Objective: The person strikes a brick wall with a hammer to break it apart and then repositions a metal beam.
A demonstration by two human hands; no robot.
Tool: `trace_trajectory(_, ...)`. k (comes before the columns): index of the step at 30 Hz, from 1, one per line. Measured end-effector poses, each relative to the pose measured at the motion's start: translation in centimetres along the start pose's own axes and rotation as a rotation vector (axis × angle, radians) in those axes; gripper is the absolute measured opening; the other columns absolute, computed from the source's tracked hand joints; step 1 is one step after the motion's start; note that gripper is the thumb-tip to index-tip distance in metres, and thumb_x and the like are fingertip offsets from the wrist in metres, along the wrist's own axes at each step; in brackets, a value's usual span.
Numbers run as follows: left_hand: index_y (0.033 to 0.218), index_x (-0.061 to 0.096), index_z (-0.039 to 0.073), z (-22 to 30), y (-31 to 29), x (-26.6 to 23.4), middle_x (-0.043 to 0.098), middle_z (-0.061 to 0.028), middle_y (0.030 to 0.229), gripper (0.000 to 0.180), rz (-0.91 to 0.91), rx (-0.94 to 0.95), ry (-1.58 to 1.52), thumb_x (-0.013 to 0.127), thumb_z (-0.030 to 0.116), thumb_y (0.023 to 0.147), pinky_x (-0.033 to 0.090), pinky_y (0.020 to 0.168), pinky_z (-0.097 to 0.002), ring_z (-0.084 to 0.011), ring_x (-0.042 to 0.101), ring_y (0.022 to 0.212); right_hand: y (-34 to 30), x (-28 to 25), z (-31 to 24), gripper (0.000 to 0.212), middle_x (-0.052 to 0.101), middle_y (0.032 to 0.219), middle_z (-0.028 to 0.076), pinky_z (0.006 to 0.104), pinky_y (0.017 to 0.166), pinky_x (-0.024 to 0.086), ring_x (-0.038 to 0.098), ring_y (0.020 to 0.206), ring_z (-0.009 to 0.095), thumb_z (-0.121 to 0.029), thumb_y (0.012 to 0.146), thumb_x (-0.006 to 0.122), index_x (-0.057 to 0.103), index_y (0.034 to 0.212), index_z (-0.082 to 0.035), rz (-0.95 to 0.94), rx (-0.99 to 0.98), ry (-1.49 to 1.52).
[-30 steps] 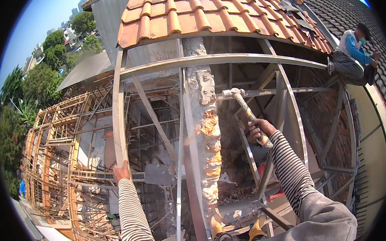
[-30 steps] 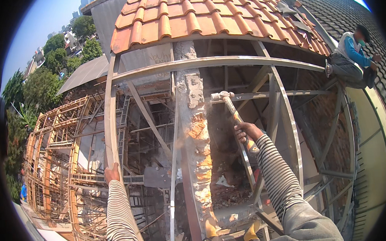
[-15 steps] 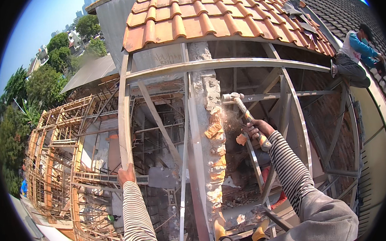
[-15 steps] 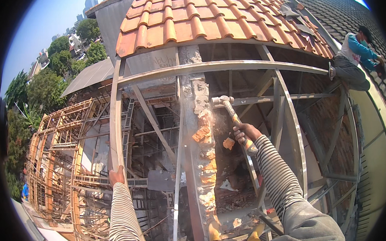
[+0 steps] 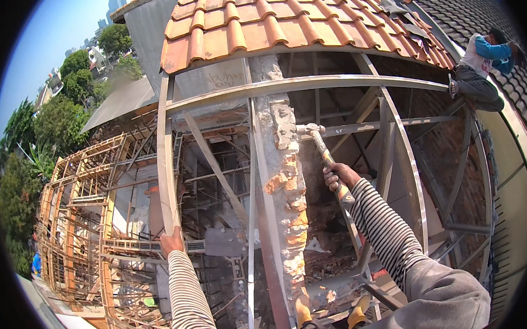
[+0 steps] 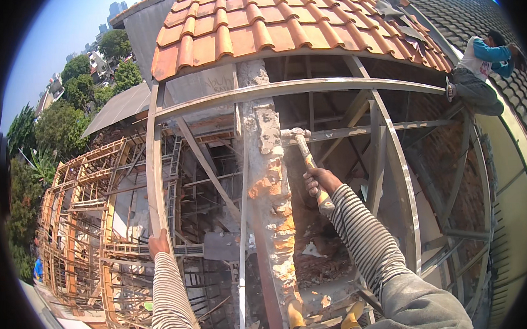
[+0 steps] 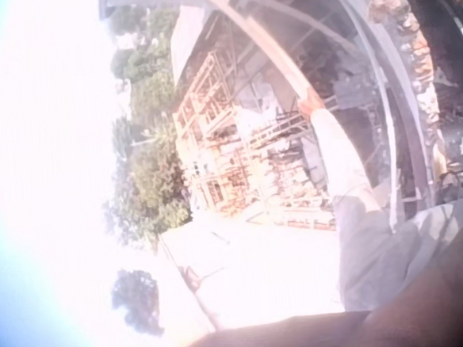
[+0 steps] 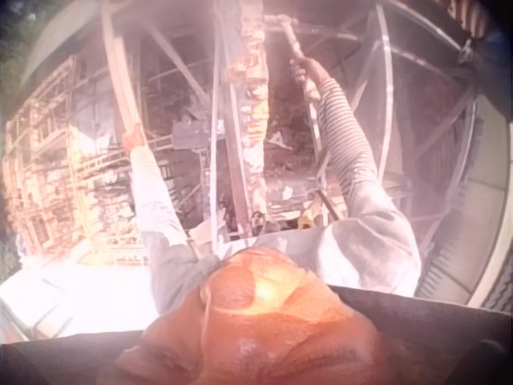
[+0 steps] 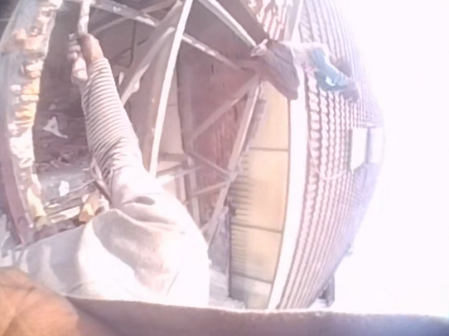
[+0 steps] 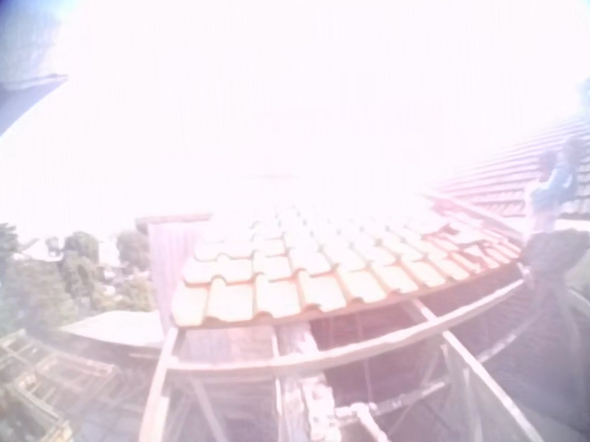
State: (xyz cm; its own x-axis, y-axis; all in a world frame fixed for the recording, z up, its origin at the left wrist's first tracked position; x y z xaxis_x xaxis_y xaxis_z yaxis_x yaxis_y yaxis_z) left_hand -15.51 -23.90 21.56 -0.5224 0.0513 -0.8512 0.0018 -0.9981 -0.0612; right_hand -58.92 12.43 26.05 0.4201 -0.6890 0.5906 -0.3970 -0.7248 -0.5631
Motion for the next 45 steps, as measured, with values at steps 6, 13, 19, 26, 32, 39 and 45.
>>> trace_trajectory(6, 0.107, 0.063, -0.013, -0.7, 0.5, 0.4, 0.062, -0.0336, 0.108, 0.071, -0.031, 0.017, -0.033, 0.062, 0.049, 0.073, 0.046, 0.09, -0.0474, -0.0457, 0.06, 0.102, -3.8, -3.6, -3.8, 0.009, 0.04, 0.067, -0.002, 0.0222, 0.042, 0.038, 0.04, 0.049, 0.006, -0.01, 0.089, 0.054, 0.046, 0.089, -0.005, 0.071, -0.141, 0.117)
trace_trajectory(13, 0.104, 0.064, -0.013, 0.4, -0.9, -0.2, 0.064, -0.0325, 0.105, 0.067, 0.009, 0.007, -0.026, 0.064, 0.047, 0.074, 0.047, 0.088, -0.0475, -0.0449, 0.062, 0.098, 0.8, 0.8, -2.5, 0.015, 0.039, 0.064, -0.002, 0.0254, 0.045, 0.04, 0.041, 0.051, 0.008, -0.017, 0.095, 0.05, 0.049, 0.089, -0.003, 0.209, -0.334, 0.105)
trace_trajectory(19, 0.103, 0.065, -0.011, 0.4, -0.9, -0.5, 0.064, -0.0318, 0.105, 0.064, -0.033, -0.006, -0.076, 0.064, 0.045, 0.074, 0.047, 0.087, -0.047, -0.0439, 0.062, 0.099, 0.8, 0.8, -2.2, 0.008, 0.04, 0.067, -0.002, 0.0234, 0.043, 0.037, 0.039, 0.05, 0.006, -0.01, 0.089, 0.053, 0.049, 0.09, -0.003, 0.035, -0.115, 0.082)
trace_trajectory(26, 0.102, 0.064, -0.013, -0.1, -0.4, -0.1, 0.065, -0.0323, 0.102, 0.063, 0.011, 0.027, -0.077, 0.064, 0.043, 0.073, 0.047, 0.084, -0.0487, -0.0458, 0.062, 0.095, -1.8, 1.0, -4.2, 0.008, 0.04, 0.063, -0.003, 0.0236, 0.042, 0.038, 0.039, 0.047, 0.006, -0.006, 0.084, 0.055, 0.047, 0.085, -0.006, 0.224, -0.354, 0.118)
trace_trajectory(32, 0.103, 0.064, -0.012, -0.4, 0.2, 0.7, 0.063, -0.0331, 0.104, 0.065, 0.054, 0.01, -0.024, 0.064, 0.045, 0.072, 0.046, 0.086, -0.0491, -0.0458, 0.061, 0.098, -0.1, 4.7, -0.6, 0.011, 0.041, 0.064, -0.001, 0.0264, 0.042, 0.039, 0.042, 0.049, 0.008, -0.006, 0.085, 0.056, 0.045, 0.085, -0.006, 0.1, -0.181, -0.16)
trace_trajectory(39, 0.104, 0.064, -0.012, -0.5, -0.2, 0.4, 0.064, -0.0321, 0.104, 0.066, 0.0, 0.004, -0.025, 0.063, 0.047, 0.073, 0.047, 0.087, -0.0487, -0.0444, 0.062, 0.098, -2.5, 4.0, -3.1, 0.01, 0.044, 0.066, 0.001, 0.0272, 0.043, 0.04, 0.043, 0.048, 0.009, -0.011, 0.088, 0.056, 0.049, 0.087, -0.004, 0.081, -0.365, 0.003)
trace_trajectory(45, 0.105, 0.065, -0.012, 0.0, -0.3, 0.5, 0.064, -0.0326, 0.104, 0.067, -0.021, 0.007, -0.03, 0.063, 0.048, 0.074, 0.046, 0.088, -0.0489, -0.0447, 0.062, 0.098, 0.7, 8.2, -1.7, 0.008, 0.043, 0.065, 0.0, 0.0271, 0.043, 0.041, 0.043, 0.049, 0.008, -0.008, 0.088, 0.054, 0.048, 0.085, -0.004, 0.34, -0.577, 0.065)
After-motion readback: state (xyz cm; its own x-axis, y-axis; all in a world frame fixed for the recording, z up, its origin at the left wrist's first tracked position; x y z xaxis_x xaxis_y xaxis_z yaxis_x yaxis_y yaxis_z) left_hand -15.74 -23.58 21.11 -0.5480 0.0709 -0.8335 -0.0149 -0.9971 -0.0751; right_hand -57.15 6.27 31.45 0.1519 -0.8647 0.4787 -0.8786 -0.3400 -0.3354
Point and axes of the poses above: each hand's wrist, its own y-axis towards the middle knuckle, its own x-axis out of the palm, z = x × y, the point moved 2 cm from there along y, towards the middle knuckle
